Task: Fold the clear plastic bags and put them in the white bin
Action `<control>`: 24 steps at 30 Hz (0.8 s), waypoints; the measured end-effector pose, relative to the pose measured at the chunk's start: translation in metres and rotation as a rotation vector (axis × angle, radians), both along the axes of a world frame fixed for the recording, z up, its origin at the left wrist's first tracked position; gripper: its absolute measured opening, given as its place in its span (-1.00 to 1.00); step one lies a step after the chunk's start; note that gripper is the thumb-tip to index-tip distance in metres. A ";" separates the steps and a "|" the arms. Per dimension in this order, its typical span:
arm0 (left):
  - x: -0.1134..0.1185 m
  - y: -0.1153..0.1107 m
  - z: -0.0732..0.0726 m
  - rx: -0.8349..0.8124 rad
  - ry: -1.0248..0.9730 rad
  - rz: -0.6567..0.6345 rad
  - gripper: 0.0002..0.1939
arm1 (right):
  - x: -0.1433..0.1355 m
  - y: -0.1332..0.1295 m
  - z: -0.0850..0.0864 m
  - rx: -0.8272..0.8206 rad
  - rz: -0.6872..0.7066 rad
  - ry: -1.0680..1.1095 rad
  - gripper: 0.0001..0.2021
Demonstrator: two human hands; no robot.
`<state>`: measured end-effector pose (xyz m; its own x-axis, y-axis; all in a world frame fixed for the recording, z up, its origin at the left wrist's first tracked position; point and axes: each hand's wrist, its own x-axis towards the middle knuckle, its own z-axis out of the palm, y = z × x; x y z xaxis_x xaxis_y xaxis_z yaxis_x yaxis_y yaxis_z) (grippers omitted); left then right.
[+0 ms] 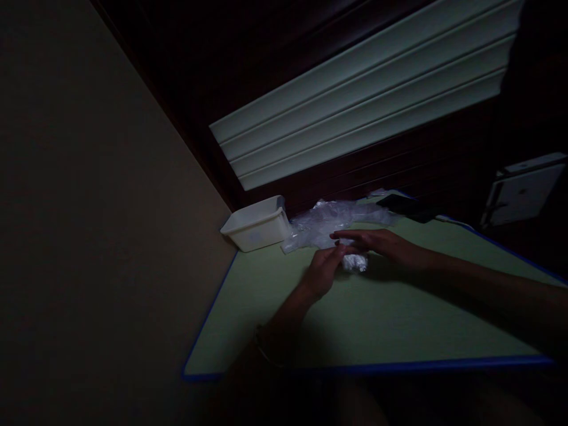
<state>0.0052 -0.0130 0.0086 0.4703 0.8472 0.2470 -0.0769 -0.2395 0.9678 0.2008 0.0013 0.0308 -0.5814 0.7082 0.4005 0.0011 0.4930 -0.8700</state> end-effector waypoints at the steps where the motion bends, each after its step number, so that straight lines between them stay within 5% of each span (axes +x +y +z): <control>1: 0.000 0.000 0.001 0.002 -0.002 -0.006 -0.49 | 0.000 0.000 0.001 0.006 -0.002 -0.004 -0.51; 9: -0.001 -0.001 0.007 -0.048 -0.077 0.000 -0.39 | 0.001 -0.001 -0.001 -0.022 0.021 -0.029 -0.44; 24: 0.001 -0.007 0.006 0.001 0.073 -0.065 -0.43 | 0.000 -0.001 0.001 -0.136 0.010 -0.037 -0.37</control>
<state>0.0062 -0.0201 0.0144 0.5407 0.8143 0.2110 -0.0215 -0.2373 0.9712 0.2006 -0.0001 0.0313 -0.6011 0.7487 0.2796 0.0299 0.3707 -0.9283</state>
